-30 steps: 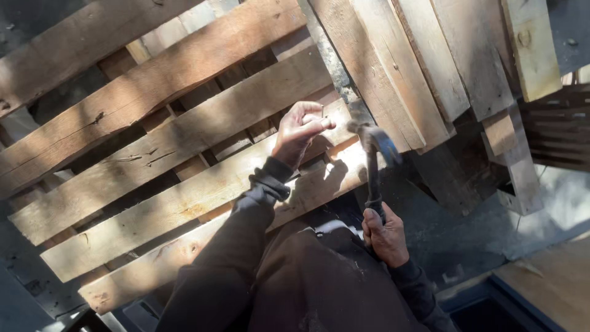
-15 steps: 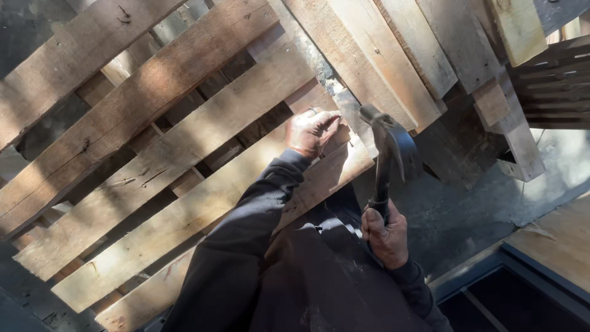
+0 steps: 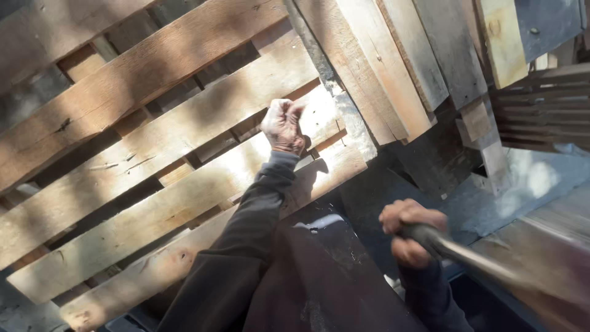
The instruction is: The person assembles a wooden pallet by placing planks onto a frame and securing them with nails using a hammer. They repeatedly position planks, align them, and hammer nails into the wood to fasten the structure.
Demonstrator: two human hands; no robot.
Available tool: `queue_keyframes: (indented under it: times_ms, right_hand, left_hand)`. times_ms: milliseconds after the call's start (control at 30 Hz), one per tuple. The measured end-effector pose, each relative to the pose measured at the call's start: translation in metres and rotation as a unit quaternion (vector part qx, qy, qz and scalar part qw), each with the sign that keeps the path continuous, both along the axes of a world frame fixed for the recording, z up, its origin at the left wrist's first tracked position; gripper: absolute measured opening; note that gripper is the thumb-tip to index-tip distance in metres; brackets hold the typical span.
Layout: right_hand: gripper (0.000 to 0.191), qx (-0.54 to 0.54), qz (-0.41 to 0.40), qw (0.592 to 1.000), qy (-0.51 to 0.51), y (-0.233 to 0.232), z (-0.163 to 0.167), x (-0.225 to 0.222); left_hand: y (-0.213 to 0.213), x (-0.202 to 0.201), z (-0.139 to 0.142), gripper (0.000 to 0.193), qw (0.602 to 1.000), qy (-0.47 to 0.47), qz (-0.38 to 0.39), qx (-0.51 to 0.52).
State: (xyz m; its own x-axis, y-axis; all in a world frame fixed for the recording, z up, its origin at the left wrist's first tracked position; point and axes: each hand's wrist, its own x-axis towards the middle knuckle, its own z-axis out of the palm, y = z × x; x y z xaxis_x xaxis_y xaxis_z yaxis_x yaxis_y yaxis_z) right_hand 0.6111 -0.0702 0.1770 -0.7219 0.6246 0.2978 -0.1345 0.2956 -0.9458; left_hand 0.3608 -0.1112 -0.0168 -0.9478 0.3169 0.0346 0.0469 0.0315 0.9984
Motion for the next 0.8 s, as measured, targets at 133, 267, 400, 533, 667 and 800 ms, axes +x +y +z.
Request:
queue_keyframes:
  times_ms: [133, 267, 400, 533, 667, 800]
  right_hand:
    - [0.01, 0.194, 0.035, 0.91, -0.366, 0.013, -0.019, -0.009]
    - [0.023, -0.106, -0.023, 0.961, -0.256, 0.031, 0.031, 0.003]
    - [0.03, -0.053, 0.157, 0.983, 0.073, 0.046, 0.029, 0.002]
    - [0.057, -0.147, 0.002, 0.848, -0.508, 0.027, -0.028, -0.002]
    - [0.05, -0.244, 0.018, 0.918, -0.311, 0.038, 0.008, 0.002]
    - [0.024, -0.156, 0.201, 0.967, -0.013, 0.081, 0.066, -0.006]
  left_hand:
    - [0.01, 0.001, -0.006, 0.041, 0.996, 0.006, 0.039, -0.078]
    - [0.012, -0.007, 0.006, 0.051, 0.991, -0.036, 0.048, -0.116]
    - [0.008, -0.008, 0.021, 0.066, 0.982, -0.025, -0.003, -0.186]
    - [0.006, -0.01, 0.02, 0.046, 0.988, 0.077, 0.017, -0.132]
    - [0.007, -0.016, 0.009, 0.027, 0.989, 0.079, 0.046, -0.118]
    - [0.006, -0.016, -0.001, 0.024, 0.99, 0.116, 0.06, -0.042]
